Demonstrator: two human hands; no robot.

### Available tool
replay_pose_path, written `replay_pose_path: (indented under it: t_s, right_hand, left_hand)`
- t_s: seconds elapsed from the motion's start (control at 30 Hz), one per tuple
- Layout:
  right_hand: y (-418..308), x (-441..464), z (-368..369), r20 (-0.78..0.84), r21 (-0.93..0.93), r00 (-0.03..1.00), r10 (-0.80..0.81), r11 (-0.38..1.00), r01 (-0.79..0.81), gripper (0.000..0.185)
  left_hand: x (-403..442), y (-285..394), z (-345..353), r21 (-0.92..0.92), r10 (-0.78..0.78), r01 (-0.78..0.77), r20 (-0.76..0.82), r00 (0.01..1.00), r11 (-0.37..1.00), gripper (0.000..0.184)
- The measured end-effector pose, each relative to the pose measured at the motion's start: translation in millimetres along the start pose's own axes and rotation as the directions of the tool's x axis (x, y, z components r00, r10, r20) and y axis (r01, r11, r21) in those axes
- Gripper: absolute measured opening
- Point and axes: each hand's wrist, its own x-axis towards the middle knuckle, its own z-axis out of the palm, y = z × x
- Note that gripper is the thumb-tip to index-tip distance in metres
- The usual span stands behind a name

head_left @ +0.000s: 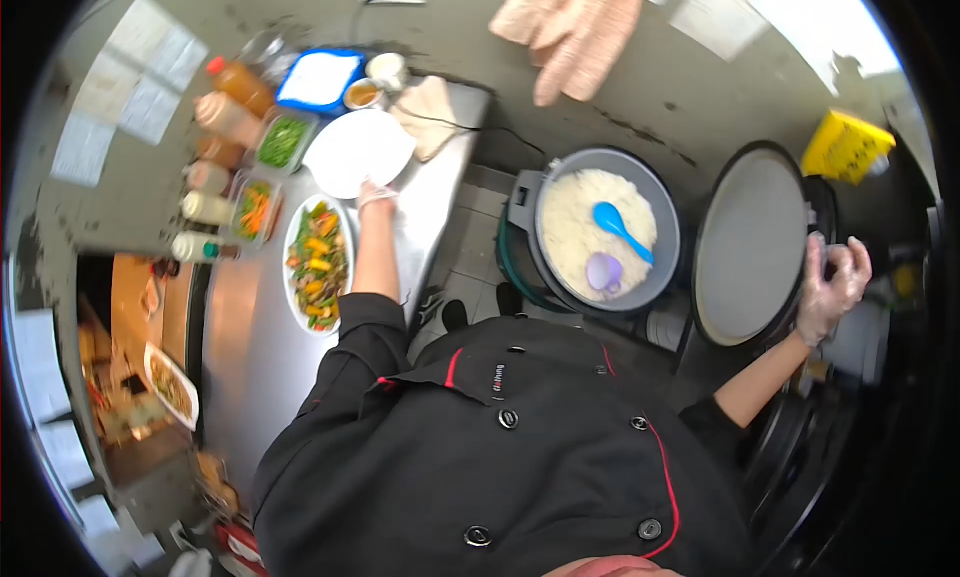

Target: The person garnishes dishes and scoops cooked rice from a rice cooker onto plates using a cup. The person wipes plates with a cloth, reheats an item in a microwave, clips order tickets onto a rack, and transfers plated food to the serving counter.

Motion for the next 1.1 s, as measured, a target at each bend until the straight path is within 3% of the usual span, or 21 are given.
replay_pose_path:
  t_s: [0.07,0.13,0.2,0.3,0.33,0.37,0.4,0.43,0.47,0.5,0.6,0.67,0.8,0.87,0.9,1.0,1.1]
  right_hand:
    - [65,-23,-5,0.012,-0.087,0.994,0.109,0.990,-0.108,0.029]
    - [109,-40,-11,0.098,-0.066,0.979,0.181,0.982,-0.175,0.033]
    - [113,-43,-7,0.047,-0.128,0.983,0.176,0.977,-0.169,0.033]
    - [14,-18,-3,-0.299,-0.519,0.953,-0.050,0.847,-0.118,0.029]
    - [-1,-32,17,-0.283,-0.422,0.955,-0.082,0.906,-0.047,0.020]
    - [-54,-37,25,-0.087,-0.092,0.989,0.119,0.988,-0.127,0.011]
    - [-66,-74,64,0.202,0.005,0.976,0.079,0.997,-0.081,0.013]
    - [-79,-122,104,0.606,0.273,0.755,0.251,0.826,-0.493,0.010]
    - [-72,-221,190,0.946,-0.054,0.318,0.064,0.998,-0.041,0.016]
    - [-106,-186,168,0.990,0.013,-0.143,-0.006,0.999,0.049,0.034]
    - [-118,-282,207,0.989,-0.145,-0.041,0.144,0.989,-0.039,0.046]
    - [-121,-272,210,0.985,-0.150,-0.100,0.139,0.982,-0.116,0.044]
    - [-121,-285,214,0.989,-0.031,-0.146,0.017,0.995,-0.098,0.037]
    - [-118,-260,206,0.999,0.031,-0.004,-0.033,0.970,-0.241,0.033]
    - [-111,-245,205,0.996,0.074,0.068,-0.056,0.952,-0.298,0.030]
    - [-87,-220,225,0.847,0.040,0.518,0.120,0.957,-0.287,0.028]
    - [-89,-254,282,0.934,-0.171,0.345,0.091,0.963,0.208,0.056]
  left_hand:
    - [44,2,-29,0.070,-0.001,-0.001,0.035,0.999,0.998,0.020]
    - [26,11,-18,0.201,0.111,-0.106,-0.015,0.994,0.974,0.020]
    - [-17,16,2,0.178,0.201,-0.218,0.110,0.973,0.959,0.020]
    - [-51,27,3,0.328,0.017,-0.081,0.194,0.981,0.941,0.023]
    - [-62,26,-2,0.333,-0.032,-0.035,0.196,0.980,0.942,0.024]
    - [-72,27,-6,0.339,-0.079,0.007,0.199,0.977,0.941,0.025]
    - [-85,30,-9,0.346,-0.125,0.048,0.203,0.971,0.937,0.026]
    - [-124,27,-2,0.332,-0.071,-0.024,0.272,0.960,0.943,0.025]
    - [-129,25,-11,0.334,-0.060,-0.019,0.223,0.973,0.942,0.025]
    - [-131,23,-30,0.345,-0.070,-0.012,0.224,0.972,0.939,0.027]
    - [-195,13,-38,0.265,-0.037,-0.040,0.278,0.960,0.963,0.040]
    - [-210,14,-63,0.320,-0.096,-0.022,0.347,0.933,0.947,0.043]
    - [-251,14,-79,0.372,-0.165,0.085,0.189,0.968,0.924,0.039]
    - [-258,15,-87,0.430,-0.164,0.099,0.117,0.979,0.897,0.036]
    - [-276,12,-73,0.374,-0.145,0.076,0.160,0.977,0.924,0.027]
    - [-293,12,-75,0.464,-0.188,0.146,0.044,0.981,0.874,0.020]
    - [-289,3,-81,0.483,-0.214,0.173,0.031,0.976,0.858,0.014]
